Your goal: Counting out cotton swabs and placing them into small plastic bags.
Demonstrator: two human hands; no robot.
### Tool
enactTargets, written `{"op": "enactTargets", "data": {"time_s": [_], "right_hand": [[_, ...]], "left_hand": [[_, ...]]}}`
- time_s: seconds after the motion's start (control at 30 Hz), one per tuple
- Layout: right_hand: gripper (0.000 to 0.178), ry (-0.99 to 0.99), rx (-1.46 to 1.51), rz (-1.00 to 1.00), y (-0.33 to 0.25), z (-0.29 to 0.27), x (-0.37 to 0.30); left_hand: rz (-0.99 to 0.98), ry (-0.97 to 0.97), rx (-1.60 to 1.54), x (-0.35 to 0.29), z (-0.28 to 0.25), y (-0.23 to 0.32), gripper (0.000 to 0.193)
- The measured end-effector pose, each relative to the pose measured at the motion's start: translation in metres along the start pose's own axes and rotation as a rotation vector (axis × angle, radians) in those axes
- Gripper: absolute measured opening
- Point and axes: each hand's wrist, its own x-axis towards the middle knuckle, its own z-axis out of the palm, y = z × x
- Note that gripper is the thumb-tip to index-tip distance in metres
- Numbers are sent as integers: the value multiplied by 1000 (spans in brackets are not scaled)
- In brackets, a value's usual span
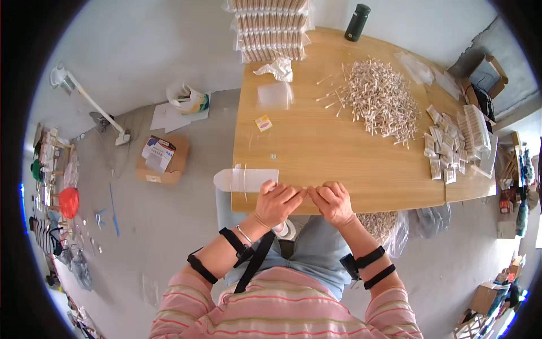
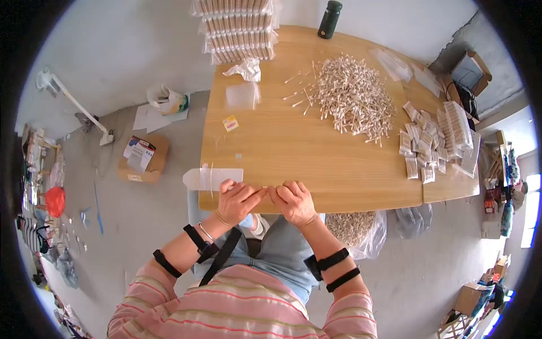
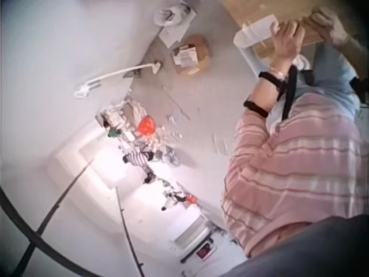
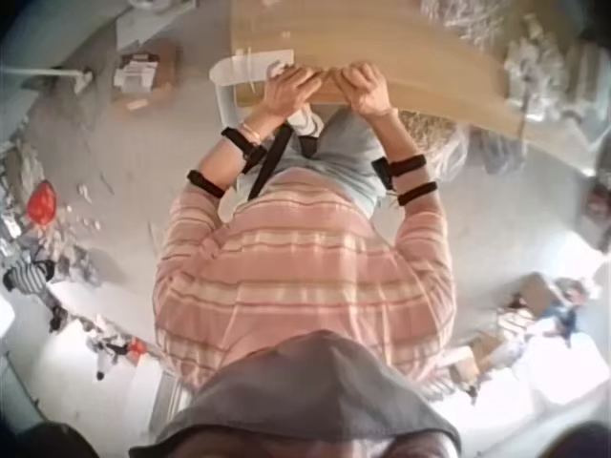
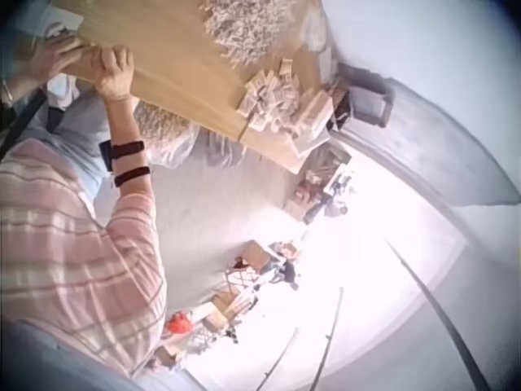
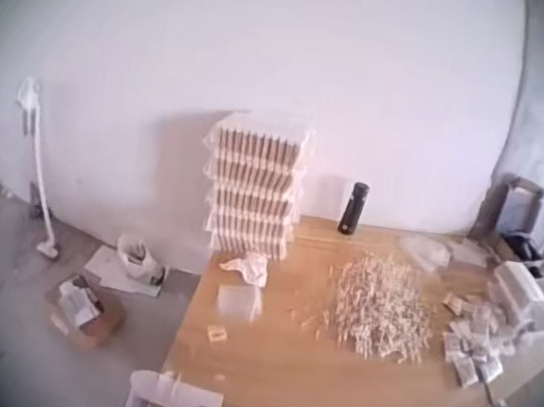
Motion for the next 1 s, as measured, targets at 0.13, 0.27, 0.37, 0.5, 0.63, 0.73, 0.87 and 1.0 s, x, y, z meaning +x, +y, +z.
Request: {"op": "enactTargets", "data": {"time_s": [0.13,0.27,0.37,0.5,0.63,0.73,0.87,1.0], "right_hand": [[38,16,-46,-5,-7,-2,-2],[36,36,-66,-35,-6,-6,-3],[28,33,-93,-3,-5,-4,3],[25,26,26,97,-7,-4,0],[18,81,360,403,-10,1,4],[14,64,481,517,-5,3,5],[7,10,664,676,0,11,4],[6,-21,917,881,5,22,-6]], "left_hand": [[-25,7,-4,-4,3,6,20],[-10,13,4,2,-4,8,19],[-29,41,20,4,4,5,16],[-72,-14,-89,4,5,5,14],[-381,21,-498,8,11,10,10],[-626,-7,-757,10,16,12,9],[-894,-46,-1036,6,24,11,11],[-1031,-141,-1189,3,29,5,14]]}}
